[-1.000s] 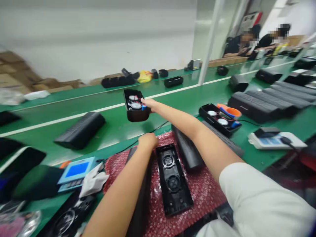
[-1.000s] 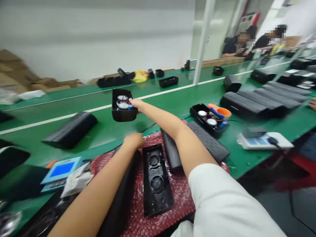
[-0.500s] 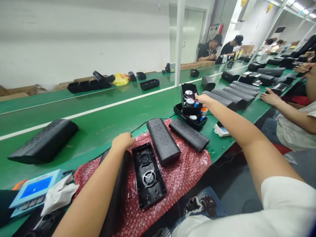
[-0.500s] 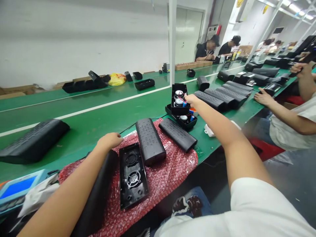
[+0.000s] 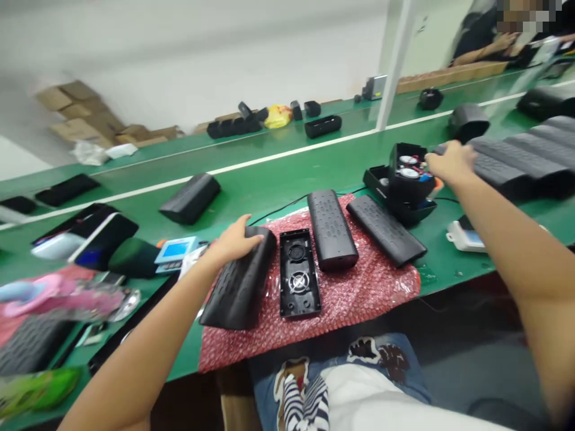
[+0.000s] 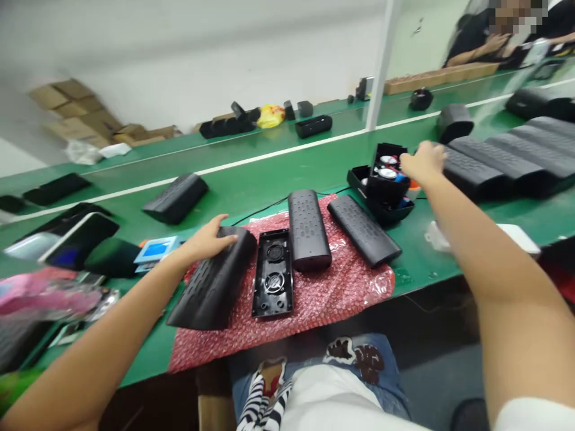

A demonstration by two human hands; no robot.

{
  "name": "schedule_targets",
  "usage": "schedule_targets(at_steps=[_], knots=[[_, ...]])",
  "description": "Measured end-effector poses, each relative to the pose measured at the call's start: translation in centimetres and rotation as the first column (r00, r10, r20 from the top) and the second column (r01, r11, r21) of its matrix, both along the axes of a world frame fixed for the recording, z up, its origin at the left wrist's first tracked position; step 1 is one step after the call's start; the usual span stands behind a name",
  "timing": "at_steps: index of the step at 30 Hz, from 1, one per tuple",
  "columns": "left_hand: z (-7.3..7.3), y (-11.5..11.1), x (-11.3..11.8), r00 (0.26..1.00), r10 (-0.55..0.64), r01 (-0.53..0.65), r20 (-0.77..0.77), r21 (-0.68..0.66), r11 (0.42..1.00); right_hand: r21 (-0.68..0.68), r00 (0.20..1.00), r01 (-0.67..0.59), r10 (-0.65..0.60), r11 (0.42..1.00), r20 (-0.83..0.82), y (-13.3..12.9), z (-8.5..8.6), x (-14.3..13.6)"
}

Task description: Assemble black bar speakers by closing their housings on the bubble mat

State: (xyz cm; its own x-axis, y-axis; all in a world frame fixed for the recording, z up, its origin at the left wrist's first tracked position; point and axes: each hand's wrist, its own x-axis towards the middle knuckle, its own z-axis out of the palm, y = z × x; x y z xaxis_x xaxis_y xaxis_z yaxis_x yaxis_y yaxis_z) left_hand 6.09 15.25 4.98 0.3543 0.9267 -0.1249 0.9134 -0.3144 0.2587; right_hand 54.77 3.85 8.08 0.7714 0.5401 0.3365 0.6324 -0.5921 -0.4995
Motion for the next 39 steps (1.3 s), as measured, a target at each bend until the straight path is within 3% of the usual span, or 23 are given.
schedule_targets(at_steps=[1, 3, 6, 8, 10, 12, 14, 17, 21, 23, 26, 28, 30, 32, 34, 35, 36, 37, 39], knots=[[-0.2, -1.0, -1.4, 0.999, 0.018, -0.017, 0.032, -0.034, 0.999, 0.038, 0.998, -0.016, 0.014, 0.999, 0.062, -0.3, 0.5, -1.2], [-0.7, -2.8, -3.7, 0.994, 0.057, -0.045, 0.094, -0.123, 0.991, 0.133, 0.963, -0.239, 0.218, 0.962, 0.155, -0.7, 1.2, -4.7], [-1.8, -4.0, -6.1, 0.957, 0.165, -0.076, 0.237, -0.344, 0.936, 0.312, 0.777, -0.607, 0.629, 0.731, 0.036, -1.1, 1.7, -12.3], [-2.4, -4.1, -6.8, 0.899, 0.281, -0.089, 0.337, -0.486, 0.869, 0.431, 0.533, -0.702, 0.82, 0.567, -0.208, -1.2, 1.5, -18.0], [-3.0, -4.0, -7.1, 0.819, 0.391, -0.093, 0.419, -0.576, 0.812, 0.526, 0.257, -0.673, 0.832, 0.519, -0.492, -1.0, 0.9, -23.3], [-3.3, -4.1, -7.3, 0.74, 0.468, -0.093, 0.484, -0.615, 0.783, 0.57, -0.017, -0.612, 0.712, 0.548, -0.702, -0.8, 0.1, -27.6], [-3.4, -4.5, -7.6, 0.68, 0.511, -0.103, 0.526, -0.621, 0.777, 0.607, -0.165, -0.551, 0.638, 0.573, -0.752, -0.5, -0.6, -30.5], [-2.7, -5.7, -8.3, 0.614, 0.531, -0.1, 0.584, -0.61, 0.786, 0.703, -0.207, -0.416, 0.693, 0.576, -0.69, 0.1, -1.1, -32.4], [-0.5, -7.8, -8.0, 0.353, 0.505, -0.02, 0.788, -0.533, 0.846, 0.739, -0.143, -0.311, 0.739, 0.598, -0.658, 1.0, -0.7, -33.2], [1.0, -8.6, -6.5, 0.243, 0.444, 0.037, 0.863, -0.466, 0.884, 0.758, -0.249, -0.334, 0.723, 0.561, -0.645, 1.0, -0.1, -33.5], [3.0, -9.0, -3.2, 0.158, 0.322, 0.129, 0.934, -0.342, 0.931, 0.887, -0.454, -0.219, 0.763, 0.405, -0.461, 0.2, 1.2, -33.5], [4.0, -9.1, -0.8, 0.136, 0.212, 0.169, 0.968, -0.234, 0.957, 0.946, -0.455, -0.107, 0.83, 0.307, -0.321, -0.4, 2.0, -33.0], [4.6, -9.3, 1.0, 0.138, 0.126, 0.182, 0.982, -0.151, 0.972, 0.965, -0.408, -0.089, 0.875, 0.245, -0.26, -0.8, 2.6, -31.9], [5.0, -9.6, 1.7, 0.164, 0.108, 0.153, 0.981, -0.133, 0.979, 0.964, -0.367, -0.203, 0.899, 0.171, -0.237, -0.7, 2.9, -30.0], [5.1, -9.7, 1.3, 0.217, 0.151, 0.109, 0.965, -0.177, 0.978, 0.886, -0.291, -0.449, 0.92, 0.112, -0.264, -0.1, 2.8, -27.3], [5.1, -9.5, 0.7, 0.255, 0.184, 0.088, 0.949, -0.212, 0.973, 0.798, -0.205, -0.587, 0.929, 0.136, -0.309, 0.4, 2.7, -25.7], [5.1, -9.1, -0.1, 0.301, 0.217, 0.067, 0.929, -0.248, 0.966, 0.682, -0.08, -0.702, 0.928, 0.207, -0.363, 1.0, 2.4, -24.0], [4.9, -8.6, -1.0, 0.35, 0.252, 0.04, 0.902, -0.283, 0.958, 0.553, 0.081, -0.767, 0.905, 0.324, -0.418, 1.7, 2.0, -22.3], [4.2, -7.0, -2.7, 0.443, 0.338, -0.061, 0.831, -0.348, 0.935, 0.302, 0.404, -0.738, 0.753, 0.604, -0.519, 3.2, 0.8, -19.1]])
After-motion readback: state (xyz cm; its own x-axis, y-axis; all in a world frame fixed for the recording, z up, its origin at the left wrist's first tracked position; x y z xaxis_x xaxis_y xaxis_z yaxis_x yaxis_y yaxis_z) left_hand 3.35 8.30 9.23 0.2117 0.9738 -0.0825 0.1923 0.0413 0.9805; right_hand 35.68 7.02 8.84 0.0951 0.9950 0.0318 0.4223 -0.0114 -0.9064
